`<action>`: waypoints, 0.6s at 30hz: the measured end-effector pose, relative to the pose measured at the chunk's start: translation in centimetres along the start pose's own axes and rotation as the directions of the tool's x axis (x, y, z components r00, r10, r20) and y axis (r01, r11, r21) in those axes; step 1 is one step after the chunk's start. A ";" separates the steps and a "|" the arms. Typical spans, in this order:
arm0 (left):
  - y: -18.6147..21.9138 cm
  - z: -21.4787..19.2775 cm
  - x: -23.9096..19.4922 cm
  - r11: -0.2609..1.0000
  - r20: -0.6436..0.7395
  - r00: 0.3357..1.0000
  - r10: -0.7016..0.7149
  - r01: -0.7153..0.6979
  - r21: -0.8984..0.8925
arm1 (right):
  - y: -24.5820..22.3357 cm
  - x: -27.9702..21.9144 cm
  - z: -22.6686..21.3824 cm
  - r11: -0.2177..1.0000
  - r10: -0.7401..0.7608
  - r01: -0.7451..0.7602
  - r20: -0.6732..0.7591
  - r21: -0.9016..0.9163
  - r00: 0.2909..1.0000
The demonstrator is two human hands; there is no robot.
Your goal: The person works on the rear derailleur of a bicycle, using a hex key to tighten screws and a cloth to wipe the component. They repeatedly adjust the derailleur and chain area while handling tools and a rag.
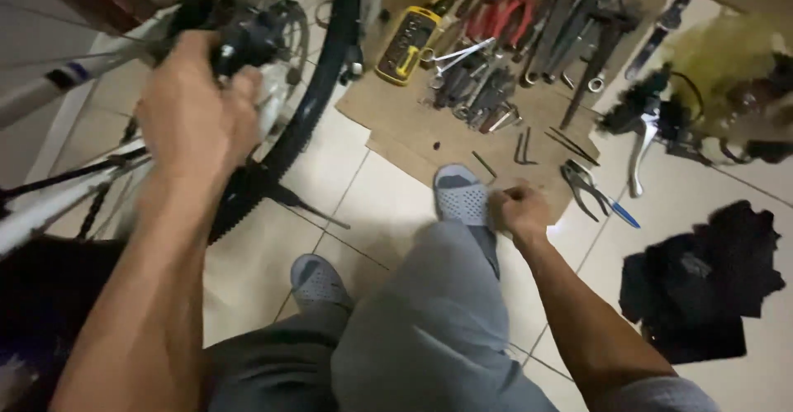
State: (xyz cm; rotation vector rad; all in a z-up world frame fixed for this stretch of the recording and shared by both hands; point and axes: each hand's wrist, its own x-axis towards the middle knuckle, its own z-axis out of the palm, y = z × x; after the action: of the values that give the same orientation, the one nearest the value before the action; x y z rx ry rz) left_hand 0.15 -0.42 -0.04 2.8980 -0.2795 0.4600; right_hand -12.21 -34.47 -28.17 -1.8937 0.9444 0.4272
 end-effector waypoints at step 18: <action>-0.5 0.0 2.1 0.961 0.059 0.961 -0.271 0.274 -0.038 | 0.5 11.3 5.2 0.757 -0.247 0.246 0.083 -0.606 0.965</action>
State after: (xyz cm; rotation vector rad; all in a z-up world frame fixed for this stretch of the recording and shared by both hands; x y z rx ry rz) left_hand 2.18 -0.23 0.54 2.8462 0.1018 0.3251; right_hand -4.88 -34.96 -38.18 -2.5741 0.5658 0.6243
